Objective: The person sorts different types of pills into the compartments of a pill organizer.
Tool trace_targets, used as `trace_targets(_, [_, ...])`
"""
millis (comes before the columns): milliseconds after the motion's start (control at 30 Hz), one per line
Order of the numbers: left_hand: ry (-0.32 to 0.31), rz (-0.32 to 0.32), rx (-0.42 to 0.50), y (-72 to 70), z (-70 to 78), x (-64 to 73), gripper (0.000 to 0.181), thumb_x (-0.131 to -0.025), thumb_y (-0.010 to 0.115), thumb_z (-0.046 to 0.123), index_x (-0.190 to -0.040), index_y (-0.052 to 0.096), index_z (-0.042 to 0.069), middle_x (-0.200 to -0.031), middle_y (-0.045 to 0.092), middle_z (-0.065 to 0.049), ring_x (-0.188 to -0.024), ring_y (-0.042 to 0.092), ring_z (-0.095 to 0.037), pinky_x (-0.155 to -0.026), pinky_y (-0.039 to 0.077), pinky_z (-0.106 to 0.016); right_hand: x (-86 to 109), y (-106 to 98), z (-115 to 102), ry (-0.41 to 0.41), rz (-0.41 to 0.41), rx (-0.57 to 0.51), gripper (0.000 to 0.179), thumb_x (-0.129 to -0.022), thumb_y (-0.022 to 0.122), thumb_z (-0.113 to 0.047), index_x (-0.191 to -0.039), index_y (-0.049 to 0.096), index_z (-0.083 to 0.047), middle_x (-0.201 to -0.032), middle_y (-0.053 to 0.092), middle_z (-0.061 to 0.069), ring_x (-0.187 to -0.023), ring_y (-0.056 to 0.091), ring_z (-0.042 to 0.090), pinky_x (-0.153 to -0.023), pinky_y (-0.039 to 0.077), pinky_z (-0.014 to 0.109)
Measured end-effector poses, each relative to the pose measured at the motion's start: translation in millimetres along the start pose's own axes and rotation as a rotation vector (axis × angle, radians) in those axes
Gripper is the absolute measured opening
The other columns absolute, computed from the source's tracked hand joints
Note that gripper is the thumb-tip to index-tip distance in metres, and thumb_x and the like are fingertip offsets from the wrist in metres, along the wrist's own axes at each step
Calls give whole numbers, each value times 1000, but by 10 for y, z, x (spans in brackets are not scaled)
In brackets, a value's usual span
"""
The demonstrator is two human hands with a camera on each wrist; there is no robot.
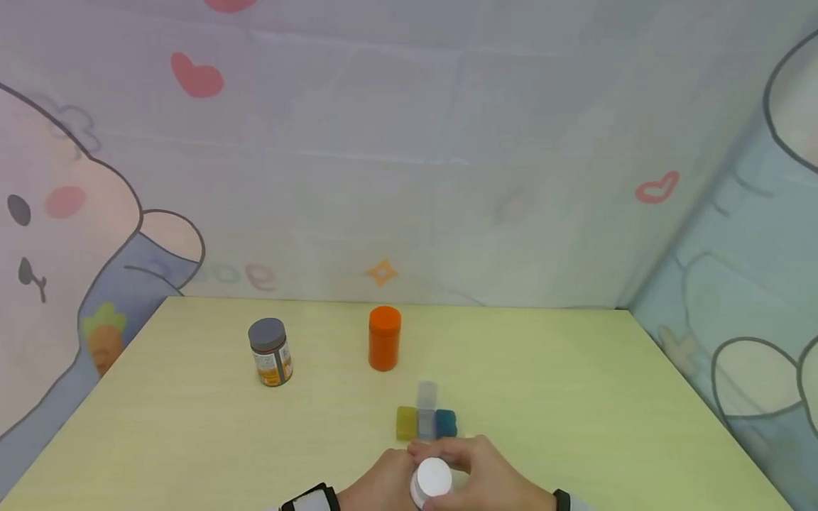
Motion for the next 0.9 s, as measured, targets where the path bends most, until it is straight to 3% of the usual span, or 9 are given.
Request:
trace_targets(67, [6,-8,1,4,1,-3,28,-75,74,22,-102,64,22,-87,65,12,-75,59,-5,-73,46,-20,0,-23,-33,-41,3,-15,36,-83,67,-15,-118,61,-12,-120,59,1,-114,51,14,-91,39,30])
trace_targets(167, [61,-13,-34,4,18,-12,27,-76,73,21,-102,64,21,-86,64,14,-74,57,-2,-72,45,-18,-4,-102,-115,-171,40,-20,36,-84,63,-8,-119,57,-2,-123,57,11,-115,50,13,-92,39,25])
trace_targets(300, [129,-4,-96,-11,40,-21,22,-74,75,24,-93,65,20,-78,62,14,-68,54,0,-67,44,-18,-3,-282,-253,-360,172,41,30,-86,56,3,-116,55,5,-119,56,14,-109,51,9,-89,42,22])
trace_targets(400, [127,-3,-110,-21,34,-32,20,-70,77,24,-84,64,19,-71,59,12,-62,53,0,-63,44,-19,9,-421,-300,-382,264,93,26,-88,52,6,-113,55,3,-108,54,8,-93,50,8,-76,47,22])
trace_targets(500, [94,-14,-103,-19,23,-44,18,-71,77,23,-83,63,19,-69,58,11,-61,52,-1,-62,44,-19,31,-557,-286,-284,347,117,26,-88,54,1,-114,56,0,-104,53,3,-86,49,8,-68,47,22])
trace_targets(700, [8,-17,-105,-4,9,-45,21,-72,77,24,-87,64,21,-73,61,9,-65,54,-5,-66,44,-22,86,-808,-233,-94,540,46,37,-79,68,-5,-113,53,3,-107,57,12,-91,57,9,-77,49,22])
trace_targets(900, [4,-11,-117,-4,20,-52,21,-72,77,22,-88,64,21,-74,61,9,-66,54,-6,-67,44,-21,159,-972,-166,25,622,-49,44,-71,74,-1,-106,48,6,-110,57,14,-91,61,9,-72,51,27])
Point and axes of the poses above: each hand's wrist, its own x-axis away from the middle knuckle, its own y-axis out of the palm, z = x × y, the point moved 5 cm from there along -x, towards the middle knuckle
